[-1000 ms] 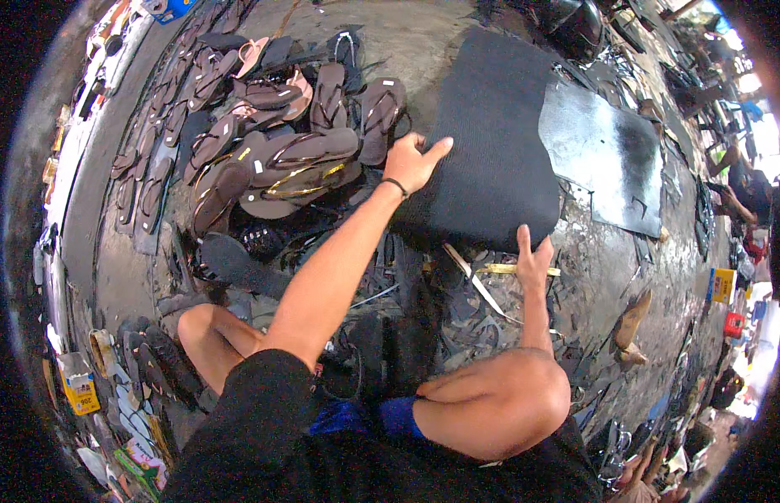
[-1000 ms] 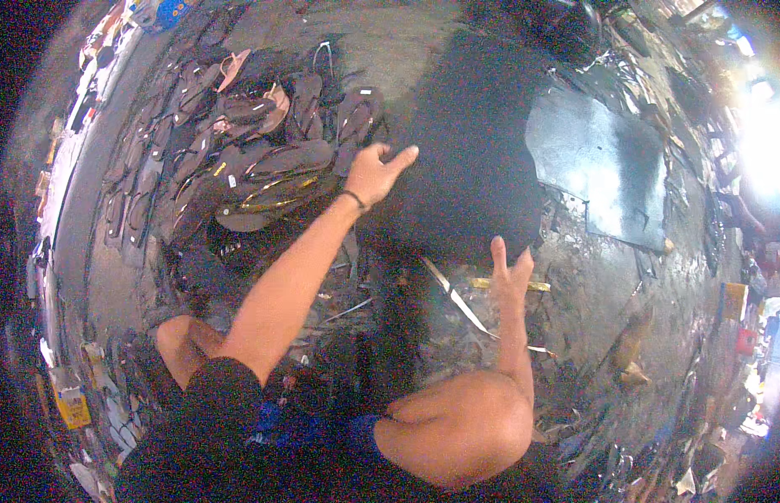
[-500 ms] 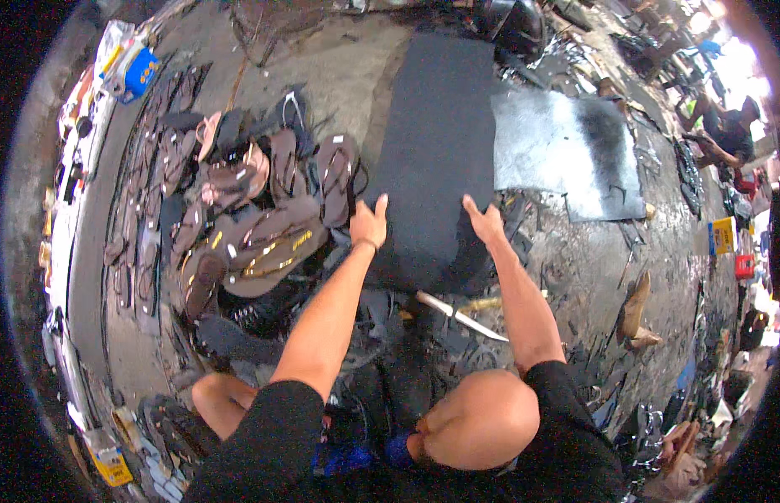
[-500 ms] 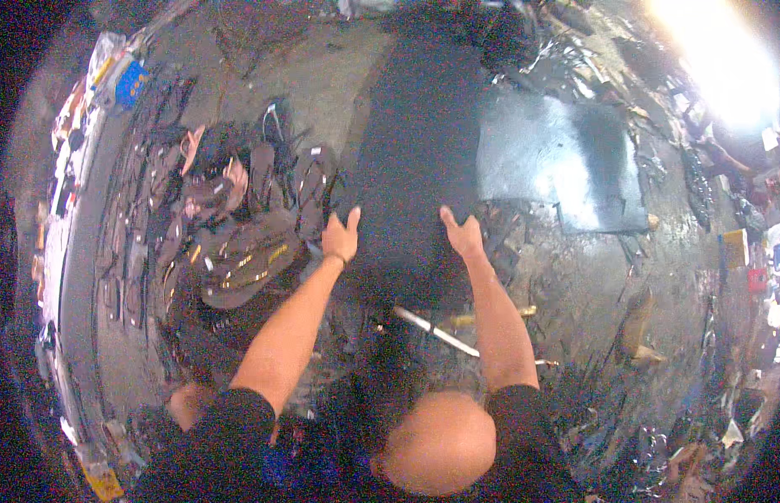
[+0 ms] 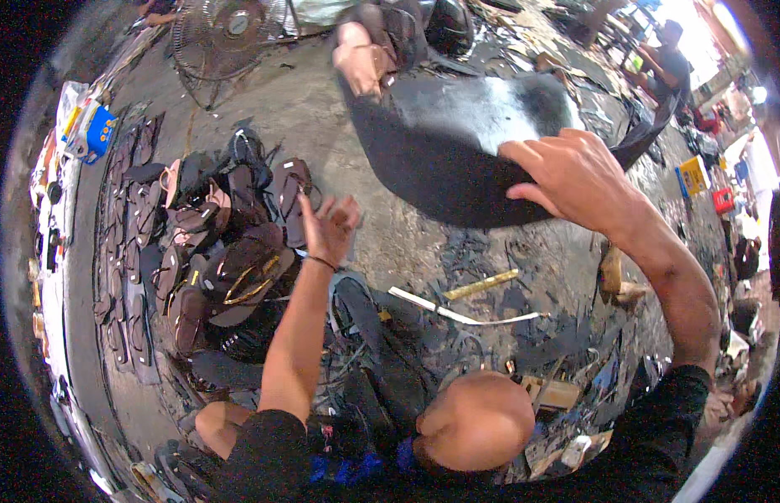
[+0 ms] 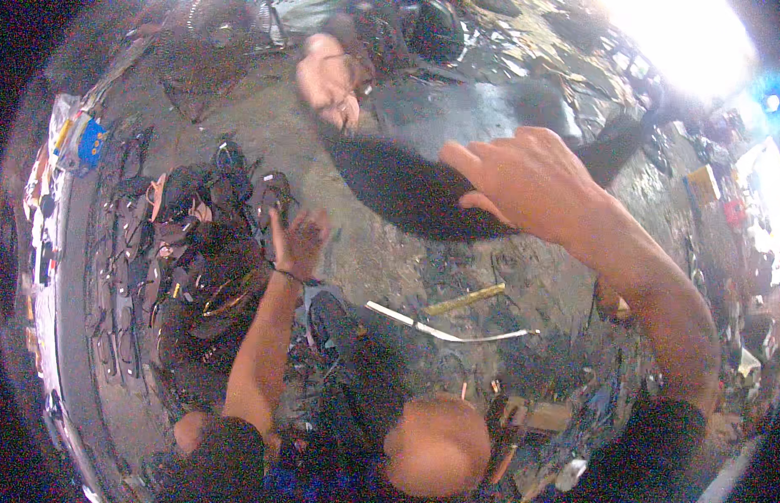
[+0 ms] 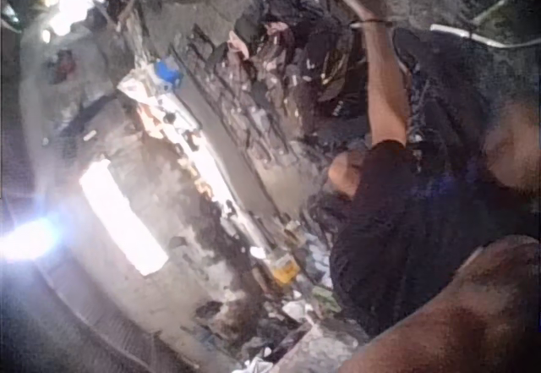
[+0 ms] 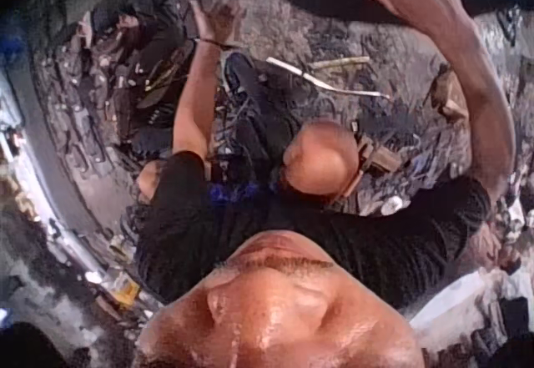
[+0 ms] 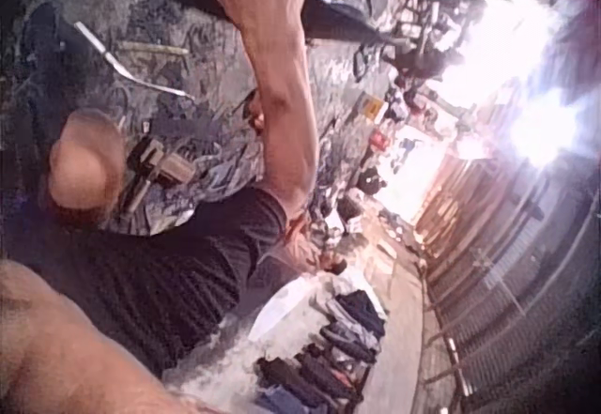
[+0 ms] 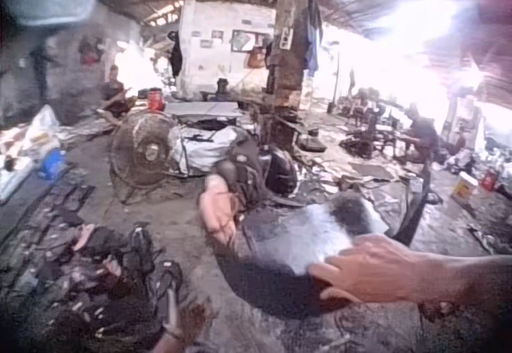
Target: The person sits on the floor and uses a knife to scrape and trim the soles of multiple flip-flops. They handle each sandal one at a time, turning them over and working along the edges and surfaces of the soles.
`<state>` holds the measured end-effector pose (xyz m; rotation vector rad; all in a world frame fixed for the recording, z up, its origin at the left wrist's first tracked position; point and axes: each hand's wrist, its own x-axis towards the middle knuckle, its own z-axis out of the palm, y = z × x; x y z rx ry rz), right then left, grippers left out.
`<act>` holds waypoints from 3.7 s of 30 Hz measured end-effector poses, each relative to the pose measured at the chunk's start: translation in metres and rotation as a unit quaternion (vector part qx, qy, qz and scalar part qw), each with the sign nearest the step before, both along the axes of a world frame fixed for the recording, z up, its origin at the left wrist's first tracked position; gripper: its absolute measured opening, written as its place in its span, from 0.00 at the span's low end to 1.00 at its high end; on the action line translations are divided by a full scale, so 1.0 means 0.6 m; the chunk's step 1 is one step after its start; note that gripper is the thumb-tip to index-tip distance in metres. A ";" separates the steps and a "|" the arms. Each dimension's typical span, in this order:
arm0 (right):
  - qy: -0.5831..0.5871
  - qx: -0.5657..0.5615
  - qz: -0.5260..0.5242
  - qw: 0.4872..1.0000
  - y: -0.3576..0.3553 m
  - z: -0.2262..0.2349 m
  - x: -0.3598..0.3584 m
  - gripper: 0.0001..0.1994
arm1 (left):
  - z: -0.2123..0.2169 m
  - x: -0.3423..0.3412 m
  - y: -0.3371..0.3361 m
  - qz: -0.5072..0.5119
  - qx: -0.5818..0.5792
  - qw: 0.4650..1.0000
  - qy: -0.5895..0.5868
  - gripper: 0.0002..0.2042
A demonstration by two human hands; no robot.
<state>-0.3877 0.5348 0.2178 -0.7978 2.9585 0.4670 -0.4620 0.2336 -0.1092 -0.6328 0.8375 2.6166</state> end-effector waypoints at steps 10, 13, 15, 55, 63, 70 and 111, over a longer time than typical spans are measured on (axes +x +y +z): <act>0.079 0.012 -0.474 0.877 0.435 -0.321 0.359 0.30 | -0.056 0.289 -0.035 0.093 0.097 0.988 0.077 0.43; 0.111 -0.202 -0.530 0.816 0.294 -0.509 0.630 0.30 | -0.063 0.404 -0.067 0.074 0.091 0.980 -0.159 0.50; 0.108 -0.228 -0.557 0.791 0.149 -0.605 0.813 0.34 | -0.056 0.432 -0.082 -0.039 -0.093 0.988 -0.119 0.45; 0.221 -0.339 -0.614 0.678 0.031 -0.713 1.033 0.24 | 0.240 0.369 0.092 -0.235 -0.224 0.936 0.137 0.18; 0.092 -0.862 -0.466 0.176 -0.106 -0.268 0.863 0.27 | 0.349 0.519 0.058 -0.129 -0.167 0.968 0.134 0.19; -0.249 -0.700 -0.366 0.561 -0.241 -0.306 0.736 0.17 | 0.233 0.582 -0.064 -0.201 -0.380 0.902 0.048 0.21; -0.271 -0.844 -0.179 0.427 -0.404 -0.329 0.535 0.24 | 0.067 0.583 -0.171 -0.124 -0.357 0.924 0.057 0.14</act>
